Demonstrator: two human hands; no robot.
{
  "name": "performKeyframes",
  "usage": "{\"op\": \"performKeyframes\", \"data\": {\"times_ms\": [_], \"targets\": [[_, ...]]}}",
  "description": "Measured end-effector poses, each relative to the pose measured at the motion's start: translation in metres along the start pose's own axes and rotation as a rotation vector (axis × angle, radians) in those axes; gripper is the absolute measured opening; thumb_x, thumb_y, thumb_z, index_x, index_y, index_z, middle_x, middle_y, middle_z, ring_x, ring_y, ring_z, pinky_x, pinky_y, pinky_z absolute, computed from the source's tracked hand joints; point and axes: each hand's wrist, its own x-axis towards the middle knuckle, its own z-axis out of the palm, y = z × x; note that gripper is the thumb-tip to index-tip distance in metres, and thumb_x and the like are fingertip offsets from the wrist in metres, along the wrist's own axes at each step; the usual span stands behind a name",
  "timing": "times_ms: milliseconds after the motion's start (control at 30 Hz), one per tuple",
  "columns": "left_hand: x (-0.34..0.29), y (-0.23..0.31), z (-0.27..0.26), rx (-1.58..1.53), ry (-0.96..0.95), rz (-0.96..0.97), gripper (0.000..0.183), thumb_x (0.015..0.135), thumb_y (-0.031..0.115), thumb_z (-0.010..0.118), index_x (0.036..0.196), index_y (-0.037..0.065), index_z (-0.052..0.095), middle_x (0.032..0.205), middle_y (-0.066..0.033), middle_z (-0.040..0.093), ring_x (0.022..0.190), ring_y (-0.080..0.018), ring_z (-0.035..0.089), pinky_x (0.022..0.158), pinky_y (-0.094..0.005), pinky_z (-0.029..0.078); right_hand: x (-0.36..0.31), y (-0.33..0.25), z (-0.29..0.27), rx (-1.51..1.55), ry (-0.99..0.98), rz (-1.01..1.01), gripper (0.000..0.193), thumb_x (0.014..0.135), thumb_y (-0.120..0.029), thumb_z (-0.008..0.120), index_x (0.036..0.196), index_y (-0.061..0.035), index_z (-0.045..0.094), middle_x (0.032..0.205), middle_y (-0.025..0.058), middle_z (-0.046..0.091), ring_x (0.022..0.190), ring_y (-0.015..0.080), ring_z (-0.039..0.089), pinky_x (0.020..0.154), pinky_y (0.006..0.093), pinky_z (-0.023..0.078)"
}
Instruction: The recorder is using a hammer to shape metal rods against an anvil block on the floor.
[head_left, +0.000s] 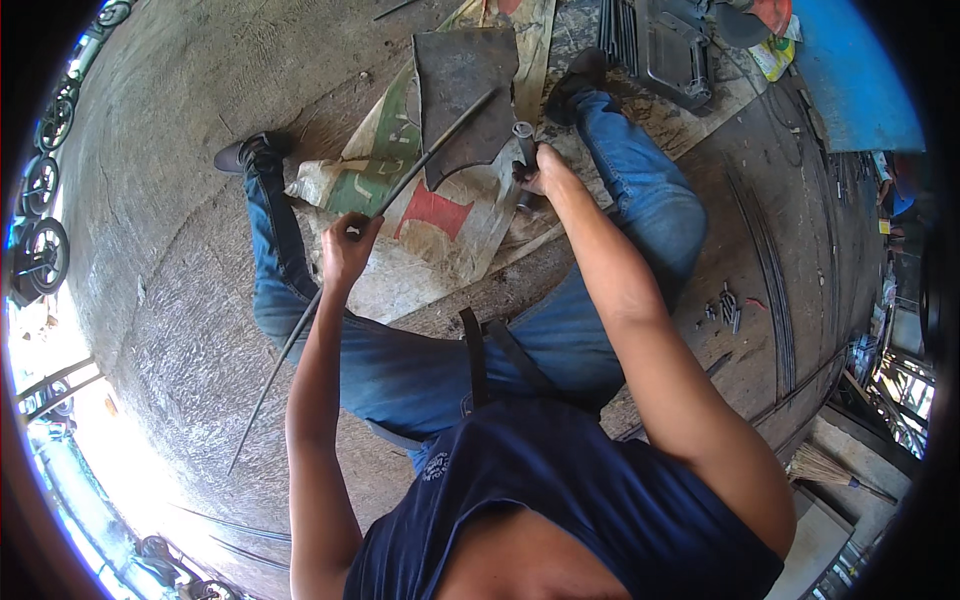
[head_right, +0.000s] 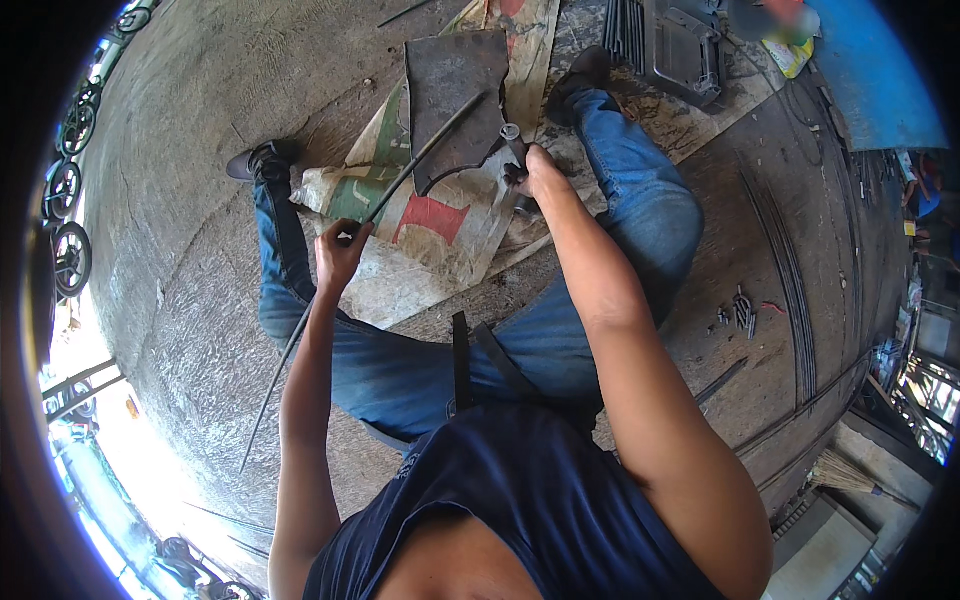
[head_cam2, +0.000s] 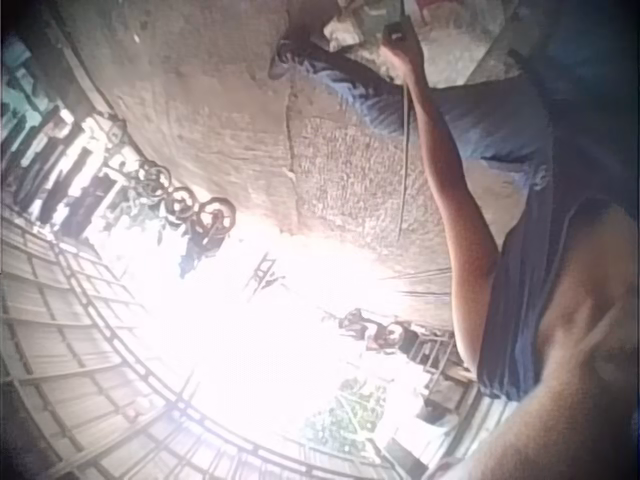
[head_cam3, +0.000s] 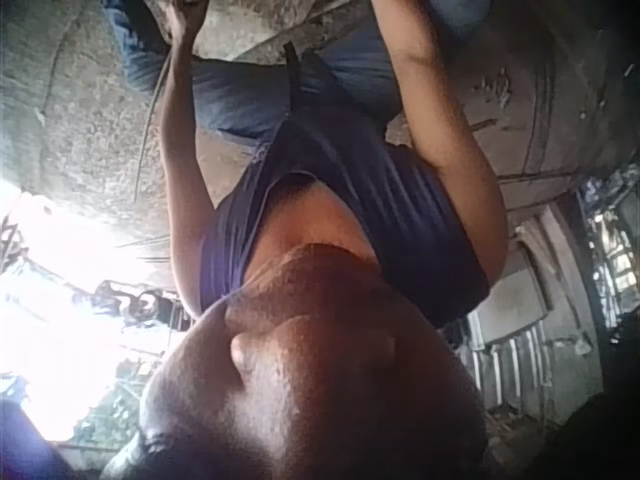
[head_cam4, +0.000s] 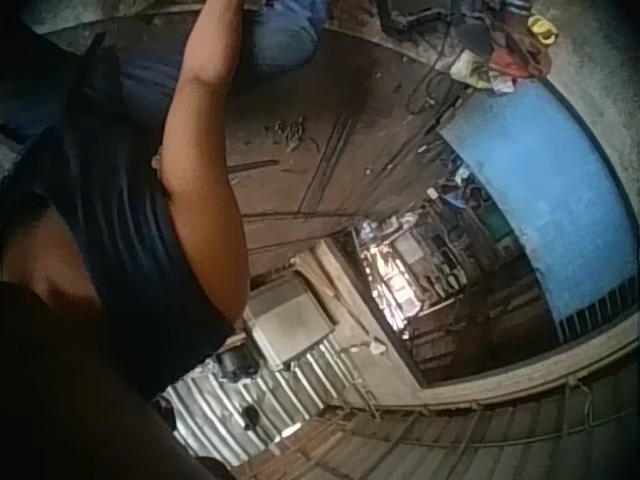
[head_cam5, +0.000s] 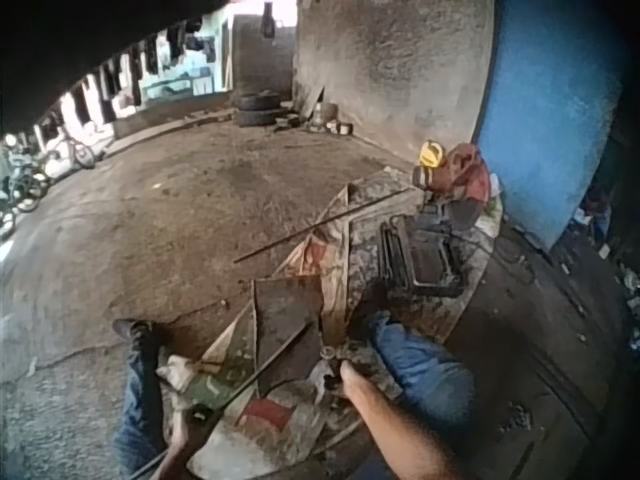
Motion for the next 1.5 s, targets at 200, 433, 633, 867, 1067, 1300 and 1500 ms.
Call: {"op": "performKeyframes", "data": {"times_ms": [200, 433, 633, 867, 1067, 1300, 1500], "targets": [[0.001, 0.001, 0.001, 0.019, -0.008, -0.015, 0.033, 0.082, 0.027, 0.075, 0.085, -0.005, 0.07, 0.077, -0.016, 0.07, 0.068, -0.0201, 0.069, 0.067, -0.0322, 0.054, 0.002, 0.006, 0.001, -0.04, 0.002, -0.013, 0.028, 0.097, -0.037, 0.045, 0.098, -0.0112, 0.057, 0.083, 0.01, 0.058, 0.069, 0.0263, 0.06, 0.059, 0.0426, 0.051], [0.0, 0.003, 0.001, -0.012, 0.006, -0.056, 0.033, 0.08, 0.027, 0.077, 0.083, -0.005, 0.069, 0.076, -0.0175, 0.069, 0.068, -0.0228, 0.069, 0.067, -0.0332, 0.053, -0.001, 0.019, 0.009, -0.171, 0.064, -0.04, 0.024, 0.096, -0.038, 0.047, 0.098, -0.0166, 0.058, 0.082, 0.0079, 0.058, 0.065, 0.0253, 0.058, 0.06, 0.0444, 0.05], [0.001, 0.004, 0.001, -0.004, 0.003, -0.041, 0.034, 0.08, 0.027, 0.077, 0.084, -0.005, 0.07, 0.075, -0.0156, 0.069, 0.066, -0.0201, 0.067, 0.066, -0.0322, 0.053, 0.029, 0.02, -0.001, 0.079, -0.027, 0.07, 0.03, 0.095, -0.036, 0.047, 0.089, -0.0076, 0.056, 0.077, 0.0113, 0.057, 0.061, 0.0245, 0.056, 0.057, 0.0421, 0.05], [-0.003, -0.006, 0.003, 0.015, 0.045, -0.024, 0.033, 0.078, 0.028, 0.078, 0.08, -0.004, 0.069, 0.074, -0.0171, 0.069, 0.066, -0.0242, 0.068, 0.067, -0.0339, 0.053, 0.031, 0.007, -0.024, 0.22, 0.068, 0.109, 0.031, 0.092, -0.027, 0.047, 0.071, -0.006, 0.055, 0.061, 0.0064, 0.054, 0.047, 0.019, 0.052, 0.045, 0.0342, 0.048], [-0.001, 0.002, 0.0, 0.008, 0.025, -0.047, 0.033, 0.079, 0.027, 0.078, 0.079, -0.004, 0.069, 0.072, -0.0162, 0.068, 0.064, -0.0224, 0.067, 0.064, -0.0331, 0.052, 0.05, -0.029, -0.026, 0.236, 0.225, 0.035, 0.021, 0.092, -0.024, 0.049, 0.08, -0.0078, 0.058, 0.063, 0.0063, 0.052, 0.048, 0.0192, 0.051, 0.043, 0.0335, 0.046], [-0.001, 0.007, -0.001, 0.039, 0.028, -0.047, 0.027, 0.079, 0.022, 0.079, 0.079, -0.003, 0.068, 0.069, -0.0128, 0.067, 0.057, -0.0163, 0.062, 0.056, -0.0299, 0.048, 0.073, -0.044, 0.012, -0.077, 0.303, -0.064, 0.025, 0.095, -0.03, 0.046, 0.083, -0.0096, 0.053, 0.062, 0.0054, 0.045, 0.053, 0.0202, 0.048, 0.048, 0.041, 0.044], [0.005, 0.007, 0.008, 0.003, 0.012, -0.054, 0.025, 0.079, 0.019, 0.078, 0.077, -0.003, 0.067, 0.068, -0.012, 0.066, 0.055, -0.0156, 0.06, 0.056, -0.0297, 0.048, 0.123, -0.038, -0.017, -0.32, 0.231, -0.239, 0.043, 0.094, -0.036, 0.044, 0.118, -0.0029, 0.058, 0.106, 0.0149, 0.063, 0.089, 0.0274, 0.062, 0.076, 0.0438, 0.053]]}}
